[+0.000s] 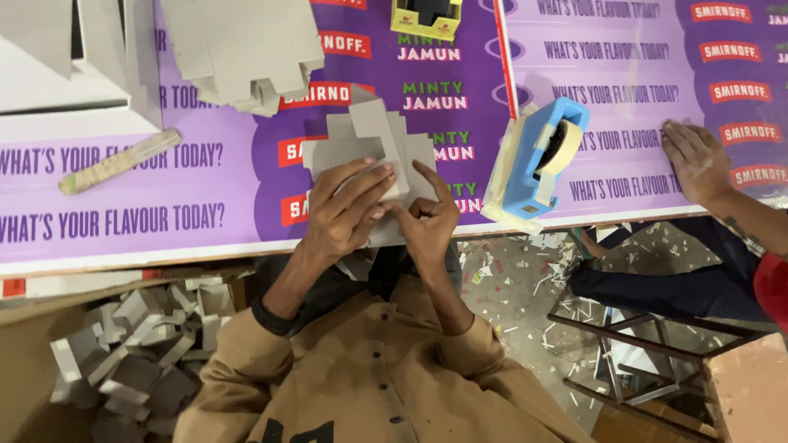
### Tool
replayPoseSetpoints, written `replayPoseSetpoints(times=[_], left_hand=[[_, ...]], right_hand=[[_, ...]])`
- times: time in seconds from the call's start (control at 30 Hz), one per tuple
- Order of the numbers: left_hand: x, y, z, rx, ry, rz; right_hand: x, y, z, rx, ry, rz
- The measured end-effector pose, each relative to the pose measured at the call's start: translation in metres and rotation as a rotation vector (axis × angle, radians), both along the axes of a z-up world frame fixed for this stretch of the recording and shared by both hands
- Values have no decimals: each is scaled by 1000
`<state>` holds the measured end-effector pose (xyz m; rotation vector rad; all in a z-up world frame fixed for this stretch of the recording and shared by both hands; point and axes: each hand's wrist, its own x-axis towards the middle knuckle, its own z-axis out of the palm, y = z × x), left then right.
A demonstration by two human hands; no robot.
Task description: The person folds and assembles small white cardboard boxes by hand at a workbench. They repeatedly fold flaps, align edges, and secure the boxes using a tape dispenser. A coworker is visible in the background handling similar materials.
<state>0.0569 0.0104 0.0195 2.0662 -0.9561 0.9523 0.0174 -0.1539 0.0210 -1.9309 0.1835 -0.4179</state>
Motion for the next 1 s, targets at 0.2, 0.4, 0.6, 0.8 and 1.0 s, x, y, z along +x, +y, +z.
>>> replayPoseSetpoints(times=[0.2,0.4,0.6,0.8,1.0], left_hand=[[10,-4,-14,-194,108,-145],[-5,-3,-2,-175,154,-152],[-27,44,9,-796,789,-424],[-31,25,-12,-579,1199,-613],[-31,-4,-1,-530,707,-116]], right_hand=[[-15,0,-18,-201,-277,9],[-12,3,-51,-315,-307,-6],[-43,-69,-78,664,-191,273],[-28,-79,-73,698,-72,503],[-9,-33,5,105,-268,233]])
